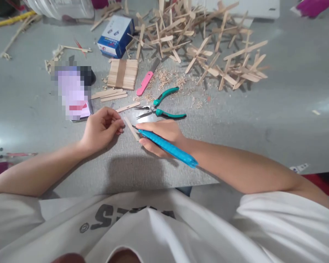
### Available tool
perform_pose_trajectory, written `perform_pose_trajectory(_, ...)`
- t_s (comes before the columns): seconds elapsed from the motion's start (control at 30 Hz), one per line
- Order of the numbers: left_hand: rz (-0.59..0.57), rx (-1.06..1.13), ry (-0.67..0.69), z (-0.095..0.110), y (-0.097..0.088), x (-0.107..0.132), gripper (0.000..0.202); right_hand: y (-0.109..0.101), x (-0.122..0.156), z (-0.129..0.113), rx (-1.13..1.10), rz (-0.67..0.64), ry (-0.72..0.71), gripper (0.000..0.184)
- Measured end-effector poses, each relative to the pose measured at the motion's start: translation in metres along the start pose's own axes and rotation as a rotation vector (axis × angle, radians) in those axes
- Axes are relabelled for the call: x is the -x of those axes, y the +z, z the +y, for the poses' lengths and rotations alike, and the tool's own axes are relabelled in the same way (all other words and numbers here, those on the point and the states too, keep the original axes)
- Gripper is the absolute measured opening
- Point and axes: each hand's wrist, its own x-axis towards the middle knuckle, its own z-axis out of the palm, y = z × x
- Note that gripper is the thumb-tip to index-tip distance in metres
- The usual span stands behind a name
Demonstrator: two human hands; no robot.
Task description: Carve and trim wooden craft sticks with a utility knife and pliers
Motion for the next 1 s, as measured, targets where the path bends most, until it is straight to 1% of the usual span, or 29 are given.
perform_pose_trajectory(0.07, 0.04, -0.18, 0.08, 0.001, -0.004, -0.001, 0.008, -0.002, -0.001, -0.001, 0.031, -0.033, 0.041, 0.035)
perform_pose_trajectory(0.13, 0.04, -0.382, 0.217, 0.002, -0.007, 0.0, 0.007, -0.003, -0.001, -0.002, 0.072, -0.066, 0.068, 0.032)
perform_pose_trajectory(0.23, -0.029, -0.642, 0.407, 0.0, -0.009, 0.001, 0.022, -0.002, 0.0, -0.001, 0.094, -0.043, 0.073, 0.031)
perform_pose_trajectory(0.3, -0.063, -0.791, 0.5, -0.004, -0.009, 0.0, 0.031, -0.001, 0.001, -0.001, 0.091, -0.02, 0.087, 0.032)
perform_pose_trajectory(0.33, -0.07, -0.826, 0.534, -0.006, -0.01, -0.001, 0.034, -0.001, 0.001, -0.002, 0.085, -0.014, 0.099, 0.032)
perform_pose_trajectory(0.37, -0.075, -0.81, 0.559, -0.009, -0.011, -0.003, 0.035, -0.001, 0.002, -0.002, 0.077, -0.013, 0.115, 0.033)
perform_pose_trajectory(0.4, -0.08, -0.726, 0.573, -0.011, -0.012, -0.005, 0.035, -0.001, 0.002, -0.003, 0.071, -0.013, 0.134, 0.033)
perform_pose_trajectory(0.43, -0.09, -0.574, 0.57, -0.013, -0.014, -0.008, 0.035, -0.002, 0.003, -0.004, 0.065, -0.01, 0.151, 0.032)
perform_pose_trajectory(0.47, -0.108, -0.373, 0.547, -0.015, -0.017, -0.011, 0.038, -0.002, 0.003, -0.006, 0.055, -0.006, 0.171, 0.032)
perform_pose_trajectory(0.53, -0.163, 0.035, 0.452, -0.018, -0.022, -0.016, 0.049, -0.004, 0.002, -0.008, 0.03, 0.014, 0.2, 0.03)
perform_pose_trajectory(0.57, -0.185, 0.171, 0.4, -0.019, -0.023, -0.018, 0.055, -0.004, 0.002, -0.009, 0.018, 0.024, 0.211, 0.029)
perform_pose_trajectory(0.6, -0.197, 0.24, 0.358, -0.019, -0.025, -0.02, 0.058, -0.005, 0.001, -0.01, 0.005, 0.034, 0.222, 0.028)
perform_pose_trajectory(0.63, -0.194, 0.246, 0.332, -0.02, -0.025, -0.021, 0.06, -0.005, 0.001, -0.011, -0.005, 0.039, 0.232, 0.027)
perform_pose_trajectory(0.67, -0.177, 0.206, 0.321, -0.02, -0.025, -0.022, 0.061, -0.005, 0.0, -0.011, -0.011, 0.041, 0.238, 0.026)
perform_pose_trajectory(0.77, -0.122, 0.038, 0.335, -0.021, -0.021, -0.022, 0.069, -0.005, -0.001, -0.01, -0.035, 0.028, 0.238, 0.026)
perform_pose_trajectory(0.83, -0.103, 0.003, 0.352, -0.022, -0.019, -0.022, 0.069, -0.005, 0.0, -0.009, -0.062, 0.011, 0.228, 0.028)
perform_pose_trajectory(0.9, -0.069, -0.005, 0.386, -0.025, -0.018, -0.021, 0.062, -0.006, 0.001, -0.008, -0.074, 0.0, 0.219, 0.028)
perform_pose_trajectory(0.93, -0.037, -0.035, 0.428, -0.025, -0.018, -0.021, 0.056, -0.007, 0.001, -0.008, -0.07, -0.001, 0.211, 0.028)
perform_pose_trajectory(1.0, 0.026, -0.196, 0.541, -0.025, -0.018, -0.018, 0.045, -0.008, 0.002, -0.008, -0.053, -0.011, 0.209, 0.027)
